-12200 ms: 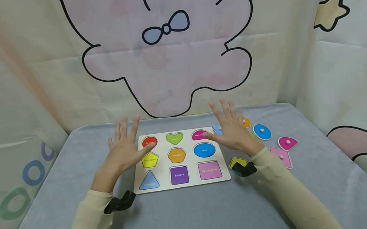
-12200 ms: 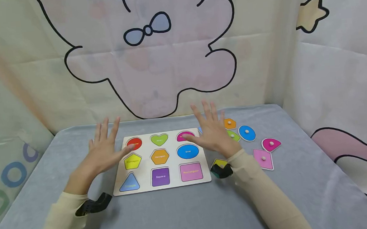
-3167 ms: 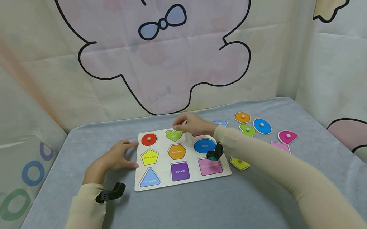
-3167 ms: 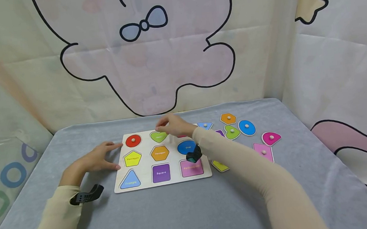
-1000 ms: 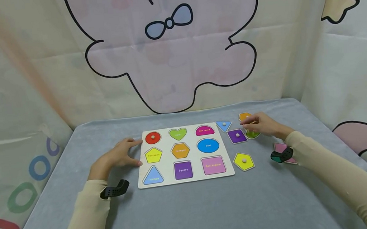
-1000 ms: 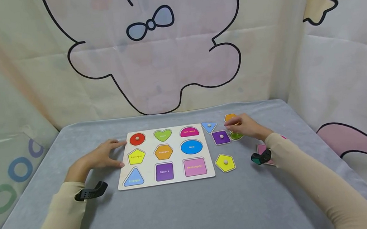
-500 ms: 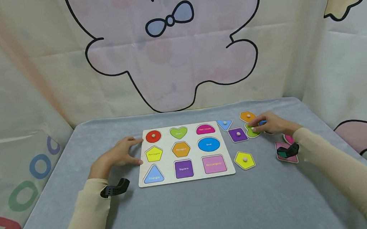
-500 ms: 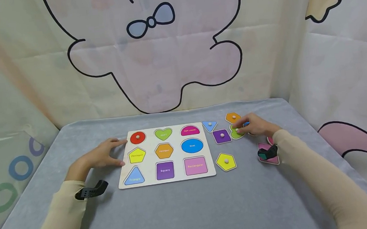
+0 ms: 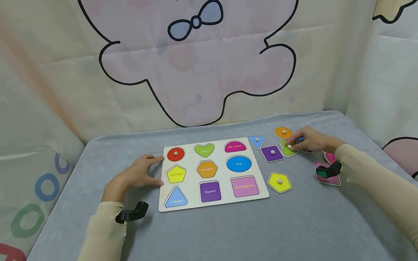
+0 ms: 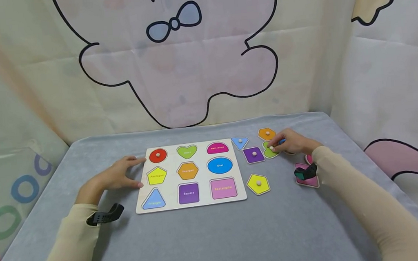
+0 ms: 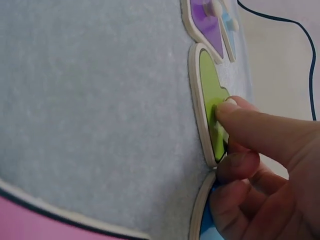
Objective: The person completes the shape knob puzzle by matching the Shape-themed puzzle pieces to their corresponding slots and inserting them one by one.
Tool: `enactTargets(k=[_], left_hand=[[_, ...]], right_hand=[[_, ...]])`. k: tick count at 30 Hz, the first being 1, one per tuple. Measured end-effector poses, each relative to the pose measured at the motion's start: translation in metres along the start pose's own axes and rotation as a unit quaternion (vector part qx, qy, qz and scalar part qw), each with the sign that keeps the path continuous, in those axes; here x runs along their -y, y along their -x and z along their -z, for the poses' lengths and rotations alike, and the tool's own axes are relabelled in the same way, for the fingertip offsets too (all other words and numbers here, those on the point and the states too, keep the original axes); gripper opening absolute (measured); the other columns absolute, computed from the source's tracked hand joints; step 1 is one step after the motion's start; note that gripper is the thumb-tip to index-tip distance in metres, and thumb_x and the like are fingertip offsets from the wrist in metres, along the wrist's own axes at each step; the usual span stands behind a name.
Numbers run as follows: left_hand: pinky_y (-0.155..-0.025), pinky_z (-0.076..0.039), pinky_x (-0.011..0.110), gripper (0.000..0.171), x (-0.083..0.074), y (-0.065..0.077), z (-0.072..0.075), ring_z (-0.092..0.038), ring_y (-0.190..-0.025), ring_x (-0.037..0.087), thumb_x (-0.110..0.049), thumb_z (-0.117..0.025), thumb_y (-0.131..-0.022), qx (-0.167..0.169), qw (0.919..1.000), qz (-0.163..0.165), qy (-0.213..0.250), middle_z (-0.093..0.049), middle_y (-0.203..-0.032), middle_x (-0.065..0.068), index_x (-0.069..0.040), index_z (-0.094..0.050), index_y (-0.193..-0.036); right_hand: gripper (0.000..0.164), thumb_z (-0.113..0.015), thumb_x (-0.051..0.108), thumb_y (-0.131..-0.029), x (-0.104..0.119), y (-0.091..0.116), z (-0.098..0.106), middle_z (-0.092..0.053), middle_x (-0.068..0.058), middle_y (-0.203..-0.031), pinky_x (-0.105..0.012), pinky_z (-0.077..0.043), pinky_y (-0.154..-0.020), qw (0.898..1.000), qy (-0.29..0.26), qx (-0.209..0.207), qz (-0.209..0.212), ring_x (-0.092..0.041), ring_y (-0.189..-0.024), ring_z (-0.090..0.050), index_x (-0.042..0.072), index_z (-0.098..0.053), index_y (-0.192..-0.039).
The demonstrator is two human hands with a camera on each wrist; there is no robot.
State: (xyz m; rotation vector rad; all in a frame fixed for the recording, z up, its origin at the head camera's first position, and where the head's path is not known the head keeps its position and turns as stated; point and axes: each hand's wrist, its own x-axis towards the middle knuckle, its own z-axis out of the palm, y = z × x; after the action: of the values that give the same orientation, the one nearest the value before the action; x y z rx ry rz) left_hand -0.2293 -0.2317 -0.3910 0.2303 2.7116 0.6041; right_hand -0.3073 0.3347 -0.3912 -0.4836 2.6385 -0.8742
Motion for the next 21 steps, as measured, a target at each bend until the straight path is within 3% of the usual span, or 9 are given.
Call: enactTargets(k=[3, 6, 8, 15, 21], left_hand=[[-0.116, -0.031, 0.070, 0.093, -0.001, -0.001, 0.001, -0.026, -0.147, 0.048, -0.034, -0.086, -0.080, 0.000, 1.0000, 0.003, 0.000, -0.028, -0.161, 0.026, -0.016, -0.038, -0.157], [-0.116, -0.031, 0.070, 0.093, -0.002, -0.001, 0.001, -0.026, -0.147, 0.048, -0.034, -0.086, -0.080, 0.001, 1.0000, 0.005, -0.001, -0.028, -0.161, 0.026, -0.016, -0.037, -0.157], [-0.116, -0.031, 0.070, 0.093, -0.002, 0.000, 0.002, -0.026, -0.147, 0.048, -0.034, -0.086, -0.081, 0.002, 1.0000, 0.005, -0.002, -0.027, -0.161, 0.026, -0.015, -0.037, -0.158], [-0.115, -0.031, 0.070, 0.092, -0.002, 0.003, 0.005, -0.028, -0.146, 0.049, -0.032, -0.086, -0.081, 0.000, 1.0000, -0.005, -0.002, -0.029, -0.159, 0.027, -0.014, -0.038, -0.157], [-0.114, -0.032, 0.071, 0.093, -0.001, 0.001, 0.003, -0.027, -0.145, 0.049, -0.035, -0.086, -0.080, 0.002, 1.0000, -0.003, -0.008, -0.029, -0.160, 0.028, -0.015, -0.037, -0.157]], right_hand=[[0.028, -0.073, 0.015, -0.093, 0.000, 0.000, 0.000, -0.071, -0.021, -0.116, -0.030, -0.051, -0.084, 1.000, 0.013, -0.008, -0.009, -0.022, -0.099, -0.057, -0.003, -0.074, -0.115], [0.029, -0.072, 0.018, -0.094, 0.000, 0.000, 0.001, -0.070, -0.022, -0.122, -0.048, -0.048, -0.100, 1.000, 0.017, -0.014, -0.023, -0.031, -0.111, -0.057, -0.001, -0.074, -0.116], [0.031, -0.072, 0.020, -0.095, 0.001, 0.000, 0.002, -0.069, -0.023, -0.124, -0.053, -0.046, -0.103, 0.999, 0.014, -0.018, -0.029, -0.033, -0.115, -0.055, 0.000, -0.074, -0.117], [0.036, -0.073, 0.029, -0.094, 0.007, -0.001, 0.006, -0.069, -0.019, -0.123, -0.032, -0.043, -0.091, 0.999, 0.005, -0.033, -0.024, -0.030, -0.114, -0.053, 0.001, -0.074, -0.117], [0.036, -0.072, 0.029, -0.095, 0.014, -0.001, 0.006, -0.069, -0.019, -0.121, -0.027, -0.044, -0.086, 0.999, -0.001, -0.036, -0.032, -0.030, -0.112, -0.053, 0.001, -0.073, -0.117]])
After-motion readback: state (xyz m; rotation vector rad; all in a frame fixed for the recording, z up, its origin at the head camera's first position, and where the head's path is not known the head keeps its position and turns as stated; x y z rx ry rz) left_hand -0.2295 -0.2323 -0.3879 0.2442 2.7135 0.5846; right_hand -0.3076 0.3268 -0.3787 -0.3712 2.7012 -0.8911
